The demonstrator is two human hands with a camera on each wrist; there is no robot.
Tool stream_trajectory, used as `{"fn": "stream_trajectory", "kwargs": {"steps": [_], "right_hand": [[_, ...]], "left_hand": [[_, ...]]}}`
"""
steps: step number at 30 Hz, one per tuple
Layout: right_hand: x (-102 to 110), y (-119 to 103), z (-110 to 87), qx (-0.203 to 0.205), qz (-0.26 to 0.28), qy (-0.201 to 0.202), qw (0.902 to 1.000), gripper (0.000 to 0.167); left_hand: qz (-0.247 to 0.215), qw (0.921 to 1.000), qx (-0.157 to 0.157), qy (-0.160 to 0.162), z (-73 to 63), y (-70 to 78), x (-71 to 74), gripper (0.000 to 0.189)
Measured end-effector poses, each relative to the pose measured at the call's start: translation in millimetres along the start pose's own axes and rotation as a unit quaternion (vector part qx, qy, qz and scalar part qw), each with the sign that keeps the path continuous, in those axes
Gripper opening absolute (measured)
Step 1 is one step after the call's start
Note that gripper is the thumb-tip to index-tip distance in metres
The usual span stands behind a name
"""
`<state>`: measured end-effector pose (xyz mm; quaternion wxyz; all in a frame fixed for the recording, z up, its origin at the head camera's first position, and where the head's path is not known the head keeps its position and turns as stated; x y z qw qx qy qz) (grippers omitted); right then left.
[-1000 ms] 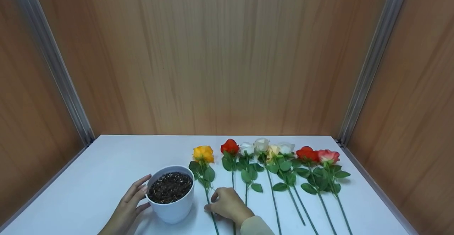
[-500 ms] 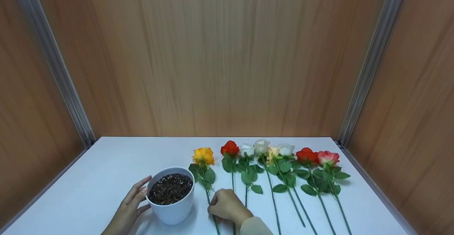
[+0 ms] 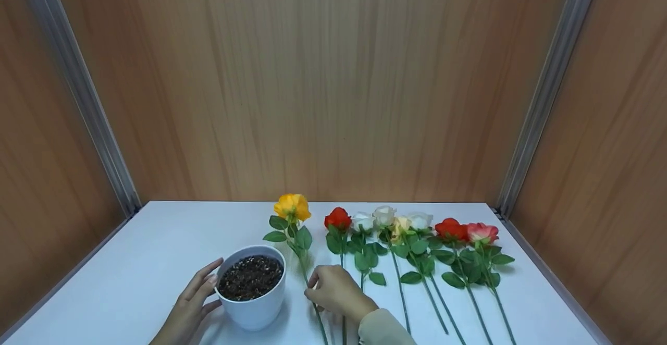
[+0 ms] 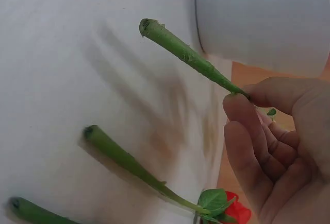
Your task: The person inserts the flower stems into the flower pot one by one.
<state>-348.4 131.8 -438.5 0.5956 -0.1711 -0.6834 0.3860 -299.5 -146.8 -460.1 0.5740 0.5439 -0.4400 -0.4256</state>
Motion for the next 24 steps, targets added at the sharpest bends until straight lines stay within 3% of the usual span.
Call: {"fn": "stream_trajectory", "kwargs": {"steps": [14, 24], "right_hand": [[43.1, -55.9, -8.7, 0.083, 0.041, 0.079, 0.9926, 0.017], [55.7, -92.3, -16.3, 0.182, 0.072, 0.165, 0.9667, 0.019]], "left_hand": [[0.008, 1.0, 0.001, 0.0, -1.3, 0.8, -1.1, 0.065], [0.015, 0.9998, 0.0, 0.01, -0.5, 0.7, 0.9, 0.065]]}}
Point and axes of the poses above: each hand's wrist, its own z-axis towards the middle knuckle, its own x-axis out of the back of the hand, y = z × x, the point moved 4 cm from there along z, towards the middle knuckle, and after that the axes turned 9 degrees about y, right-handed, at the moved point
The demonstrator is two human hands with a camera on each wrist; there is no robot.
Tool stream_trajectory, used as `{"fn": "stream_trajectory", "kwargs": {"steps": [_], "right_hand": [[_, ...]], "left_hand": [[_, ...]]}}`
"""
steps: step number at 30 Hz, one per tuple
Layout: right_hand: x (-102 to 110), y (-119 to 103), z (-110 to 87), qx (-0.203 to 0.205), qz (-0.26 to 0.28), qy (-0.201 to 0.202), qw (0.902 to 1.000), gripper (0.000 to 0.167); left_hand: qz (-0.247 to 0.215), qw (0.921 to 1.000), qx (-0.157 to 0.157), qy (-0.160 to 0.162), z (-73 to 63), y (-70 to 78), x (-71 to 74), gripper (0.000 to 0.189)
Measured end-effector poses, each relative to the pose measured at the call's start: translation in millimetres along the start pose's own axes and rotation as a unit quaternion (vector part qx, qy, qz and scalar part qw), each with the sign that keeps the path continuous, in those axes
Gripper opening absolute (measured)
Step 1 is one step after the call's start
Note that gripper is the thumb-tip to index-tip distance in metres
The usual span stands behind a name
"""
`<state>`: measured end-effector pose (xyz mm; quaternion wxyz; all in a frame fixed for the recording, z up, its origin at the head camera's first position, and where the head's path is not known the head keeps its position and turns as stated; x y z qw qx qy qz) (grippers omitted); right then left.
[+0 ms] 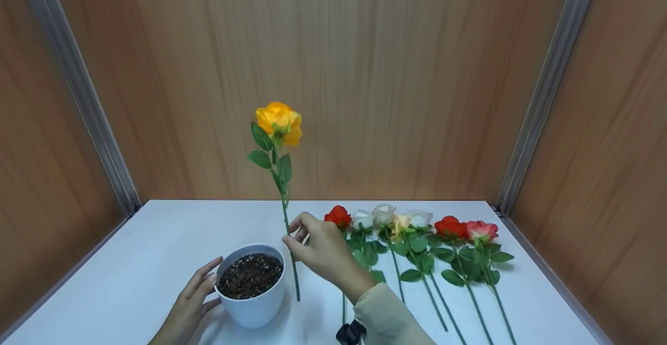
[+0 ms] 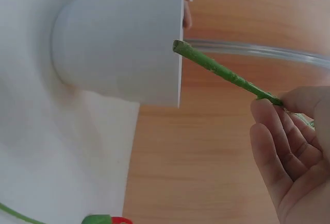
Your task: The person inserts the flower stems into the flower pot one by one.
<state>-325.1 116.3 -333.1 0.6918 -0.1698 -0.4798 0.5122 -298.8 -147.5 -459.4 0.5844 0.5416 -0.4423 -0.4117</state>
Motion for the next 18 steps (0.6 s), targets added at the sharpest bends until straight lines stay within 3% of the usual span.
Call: {"fn": "stream_trajectory", "kwargs": {"steps": [9, 18], "right_hand": [[-11.0, -11.1, -0.8, 0.05, 0.057, 0.056, 0.9955, 0.017], [-26.4, -19.5, 6.0, 0.097, 0.048, 0.082, 0.9907, 0.015]], "left_hand": [[0.003, 0.9999, -0.012, 0.004, -2.7, -3.2, 0.7, 0.062], [0.001, 0.9999, -0.011, -0.006, -0.7, 0.2, -1.9, 0.061]]}}
Point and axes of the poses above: each hand's wrist, its own z-axis towards the middle knuckle, its own x-axis out of the back of the hand, y = z × x, the point moved 4 cm from there along z, towards the middle knuckle, and after that the axes turned 9 degrees about y, right-handed, at the moved point
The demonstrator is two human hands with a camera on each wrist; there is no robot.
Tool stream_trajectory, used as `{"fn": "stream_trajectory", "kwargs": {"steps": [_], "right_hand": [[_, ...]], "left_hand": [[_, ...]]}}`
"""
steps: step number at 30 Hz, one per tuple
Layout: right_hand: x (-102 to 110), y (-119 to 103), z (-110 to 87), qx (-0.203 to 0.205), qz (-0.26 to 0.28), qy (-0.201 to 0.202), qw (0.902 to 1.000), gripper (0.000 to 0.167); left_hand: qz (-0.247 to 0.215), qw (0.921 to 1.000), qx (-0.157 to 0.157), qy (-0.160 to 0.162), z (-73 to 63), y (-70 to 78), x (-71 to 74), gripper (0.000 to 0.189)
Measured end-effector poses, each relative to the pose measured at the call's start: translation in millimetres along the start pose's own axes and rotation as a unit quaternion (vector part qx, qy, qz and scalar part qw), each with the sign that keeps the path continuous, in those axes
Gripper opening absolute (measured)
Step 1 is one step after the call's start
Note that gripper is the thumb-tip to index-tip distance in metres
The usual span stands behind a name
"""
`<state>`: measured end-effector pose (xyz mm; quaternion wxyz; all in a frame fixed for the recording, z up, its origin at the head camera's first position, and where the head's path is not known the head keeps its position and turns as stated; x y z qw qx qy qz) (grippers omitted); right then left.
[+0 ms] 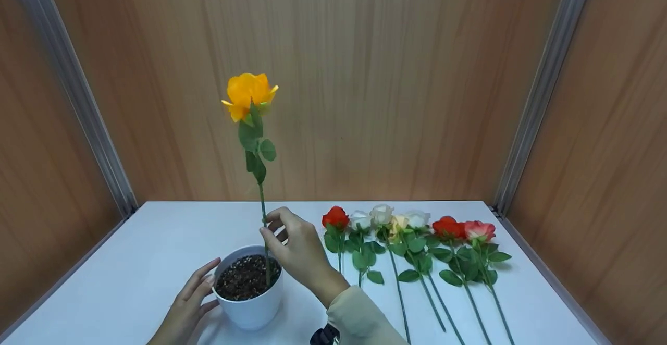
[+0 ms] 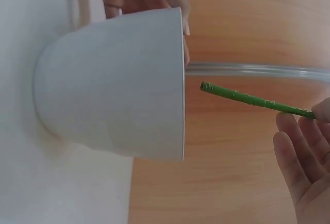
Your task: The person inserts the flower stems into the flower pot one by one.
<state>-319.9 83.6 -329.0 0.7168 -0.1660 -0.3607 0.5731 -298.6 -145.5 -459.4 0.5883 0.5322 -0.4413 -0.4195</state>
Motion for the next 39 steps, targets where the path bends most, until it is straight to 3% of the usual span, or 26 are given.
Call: {"fn": "stream_trajectory", "kwargs": {"steps": [13, 21, 39], "right_hand": [[-29.3, 3.3, 6.9, -0.001, -0.01, -0.004, 0.9999, 0.014], [-45.4, 7.6, 7.8, 0.053, 0.004, -0.006, 0.9986, 0.015], [-69.1, 19.8, 3.9, 0.006, -0.03, -0.03, 0.9991, 0.016]], "left_hand": [[0.005, 1.0, 0.005, -0.002, 2.7, 2.0, 0.7, 0.065], [-0.001, 1.0, 0.002, -0.004, 0.9, 0.6, 1.0, 0.063], [-0.002, 1.0, 0.003, -0.005, 3.0, -0.7, 1.5, 0.063]]}}
Point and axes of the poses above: each hand's wrist, its own z-axis towards the middle knuckle, its own x-axis out of the back of the hand, y = z × x, the point moved 4 cm from there along z, towards the middle knuckle, and after that the axes turned 9 degrees about y, right-handed, at the moved point
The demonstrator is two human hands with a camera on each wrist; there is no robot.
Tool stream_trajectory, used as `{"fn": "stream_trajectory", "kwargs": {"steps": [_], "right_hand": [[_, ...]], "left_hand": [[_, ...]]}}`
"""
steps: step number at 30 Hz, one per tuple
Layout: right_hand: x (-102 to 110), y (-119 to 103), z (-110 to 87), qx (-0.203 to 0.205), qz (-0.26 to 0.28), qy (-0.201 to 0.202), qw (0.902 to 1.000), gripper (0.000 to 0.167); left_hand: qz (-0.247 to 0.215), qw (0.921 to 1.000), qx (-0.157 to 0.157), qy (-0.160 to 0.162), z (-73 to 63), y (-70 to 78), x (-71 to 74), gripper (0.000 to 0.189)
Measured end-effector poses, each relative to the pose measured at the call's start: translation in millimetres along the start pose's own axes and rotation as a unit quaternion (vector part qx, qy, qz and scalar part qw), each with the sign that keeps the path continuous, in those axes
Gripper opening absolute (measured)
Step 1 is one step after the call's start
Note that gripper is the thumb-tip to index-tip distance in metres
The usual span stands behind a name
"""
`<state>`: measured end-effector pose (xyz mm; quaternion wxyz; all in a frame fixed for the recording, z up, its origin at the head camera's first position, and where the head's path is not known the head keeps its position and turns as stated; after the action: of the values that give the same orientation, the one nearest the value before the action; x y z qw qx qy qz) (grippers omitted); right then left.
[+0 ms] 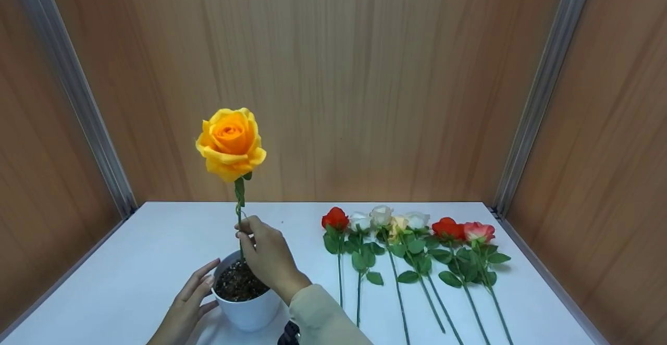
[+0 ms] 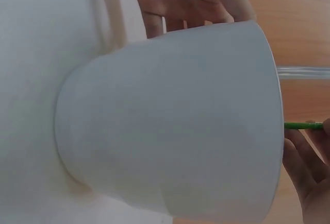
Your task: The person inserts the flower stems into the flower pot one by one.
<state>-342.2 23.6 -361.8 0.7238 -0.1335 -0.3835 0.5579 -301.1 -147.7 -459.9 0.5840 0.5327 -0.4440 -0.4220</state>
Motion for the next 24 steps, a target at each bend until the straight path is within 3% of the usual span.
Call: {"fn": "stream_trajectory", "kwargs": {"steps": [9, 19, 24], "right_hand": [[-8.2, 13.5, -5.2, -0.039, -0.028, -0.023, 0.9986, 0.017], [-12.9, 16.9, -5.4, -0.007, -0.026, -0.029, 0.9992, 0.015], [-13.7, 18.6, -4.5, -0.024, -0.05, -0.033, 0.998, 0.014]], "left_hand": [[-0.004, 1.0, 0.003, 0.0, -1.4, -0.2, -0.3, 0.064], [-0.015, 0.9998, 0.001, -0.011, -3.3, 1.2, -1.5, 0.068], [-0.006, 0.9999, 0.002, -0.01, -3.0, 0.2, -1.9, 0.069]]}}
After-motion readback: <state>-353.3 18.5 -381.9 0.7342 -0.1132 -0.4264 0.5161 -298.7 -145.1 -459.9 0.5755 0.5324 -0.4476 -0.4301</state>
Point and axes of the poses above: each hand's wrist, its own z-axis towards the middle knuckle, its own x-axis out of the back of the hand, y = z × x, the point moved 4 cm from there along z, towards the middle knuckle, and after that the axes turned 9 degrees about y, right-handed, at the moved point
